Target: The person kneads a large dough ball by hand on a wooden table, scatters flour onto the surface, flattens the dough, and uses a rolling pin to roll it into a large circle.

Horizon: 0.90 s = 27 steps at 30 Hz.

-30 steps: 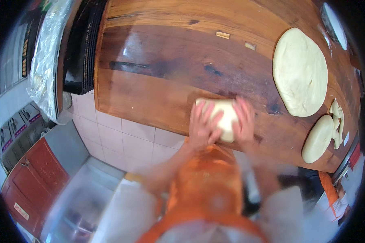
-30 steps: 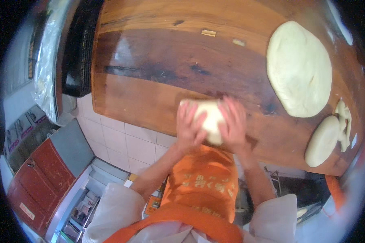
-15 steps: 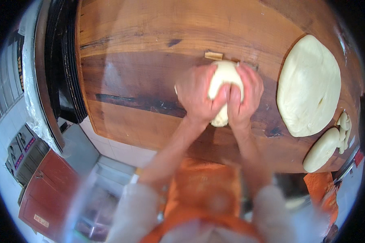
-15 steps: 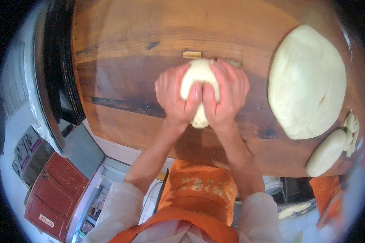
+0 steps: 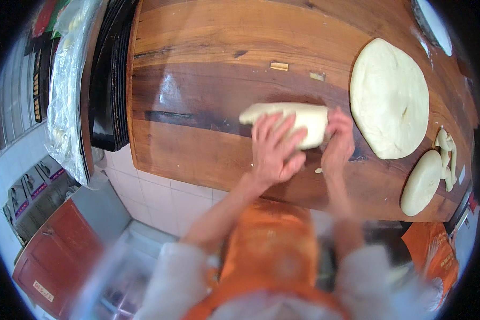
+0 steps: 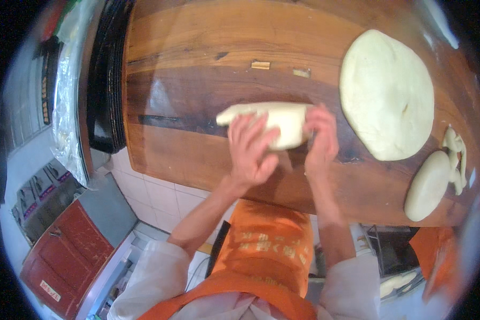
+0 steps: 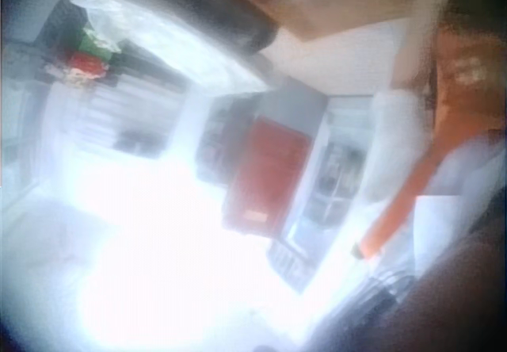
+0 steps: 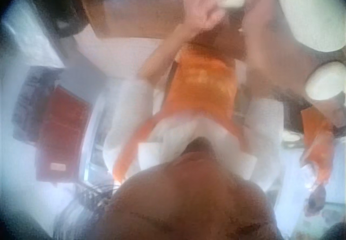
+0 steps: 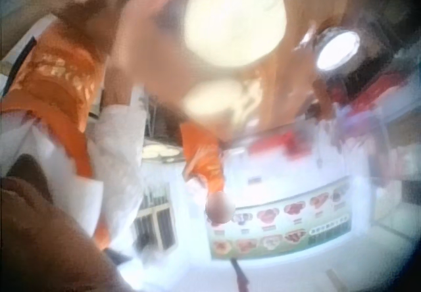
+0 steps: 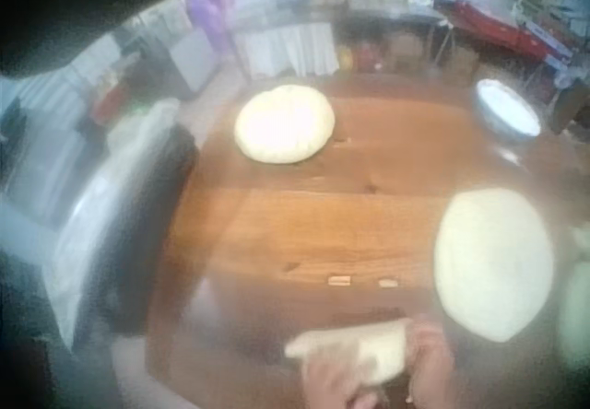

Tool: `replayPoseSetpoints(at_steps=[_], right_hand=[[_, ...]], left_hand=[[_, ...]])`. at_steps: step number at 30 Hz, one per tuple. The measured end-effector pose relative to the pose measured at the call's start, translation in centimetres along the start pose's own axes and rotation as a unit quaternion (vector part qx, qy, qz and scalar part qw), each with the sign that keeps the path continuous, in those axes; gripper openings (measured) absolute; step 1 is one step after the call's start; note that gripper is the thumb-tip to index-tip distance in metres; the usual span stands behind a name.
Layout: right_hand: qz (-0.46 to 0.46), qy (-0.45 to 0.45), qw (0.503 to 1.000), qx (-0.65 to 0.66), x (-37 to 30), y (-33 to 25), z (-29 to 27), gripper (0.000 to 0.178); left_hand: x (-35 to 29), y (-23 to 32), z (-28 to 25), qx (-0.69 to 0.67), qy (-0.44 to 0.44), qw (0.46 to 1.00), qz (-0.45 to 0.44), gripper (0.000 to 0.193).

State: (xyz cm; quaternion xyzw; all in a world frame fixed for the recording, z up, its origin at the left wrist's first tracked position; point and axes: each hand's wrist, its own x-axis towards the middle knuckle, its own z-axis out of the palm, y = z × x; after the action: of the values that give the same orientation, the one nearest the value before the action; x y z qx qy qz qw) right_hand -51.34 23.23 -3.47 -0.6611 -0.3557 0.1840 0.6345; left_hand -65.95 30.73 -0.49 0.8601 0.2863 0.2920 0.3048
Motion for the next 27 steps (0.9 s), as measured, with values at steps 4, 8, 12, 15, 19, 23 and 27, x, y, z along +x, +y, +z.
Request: replayPoseSetpoints(at_steps=[4, 8, 12, 15, 19, 23, 27], right_hand=[[0.037, -0.002, 0.999, -0.002, -2.4, -0.7, -2.3, 0.031], [0.153, 0.027, 0.987, -0.034, 1.5, -1.9, -2.9, 0.028], [-0.021, -0.269, 0.952, -0.142, 4.3, 1.0, -2.0, 0.033], [-0.018, -0.277, 0.95, -0.142, 2.6, 0.5, -3.7, 0.036], [-0.092, -0.162, 0.963, -0.195, -6.5, -0.8, -6.0, 0.041], [-0.155, -0.059, 0.946, -0.278, -16.4, 0.5, -8.2, 0.048], [-0.129, -0.041, 0.946, -0.295, -13.8, 0.9, -4.9, 0.051]], left_hand=[[-3.6, 0.6, -0.9, -0.022, -0.024, 0.998, 0.047, 0.039], [-1.5, 0.0, -1.0, -0.104, 0.152, 0.954, -0.238, 0.045], [-0.2, -1.9, 2.7, -0.217, 0.025, 0.943, -0.252, 0.051], [-2.1, 0.6, 3.4, -0.25, 0.01, 0.938, -0.242, 0.051], [-8.5, 2.6, 2.9, -0.083, -0.023, 0.994, -0.072, 0.049], [-14.3, 5.4, 3.6, -0.08, -0.03, 0.996, -0.025, 0.056], [-13.3, 5.1, 6.6, -0.089, 0.089, 0.988, -0.09, 0.057]])
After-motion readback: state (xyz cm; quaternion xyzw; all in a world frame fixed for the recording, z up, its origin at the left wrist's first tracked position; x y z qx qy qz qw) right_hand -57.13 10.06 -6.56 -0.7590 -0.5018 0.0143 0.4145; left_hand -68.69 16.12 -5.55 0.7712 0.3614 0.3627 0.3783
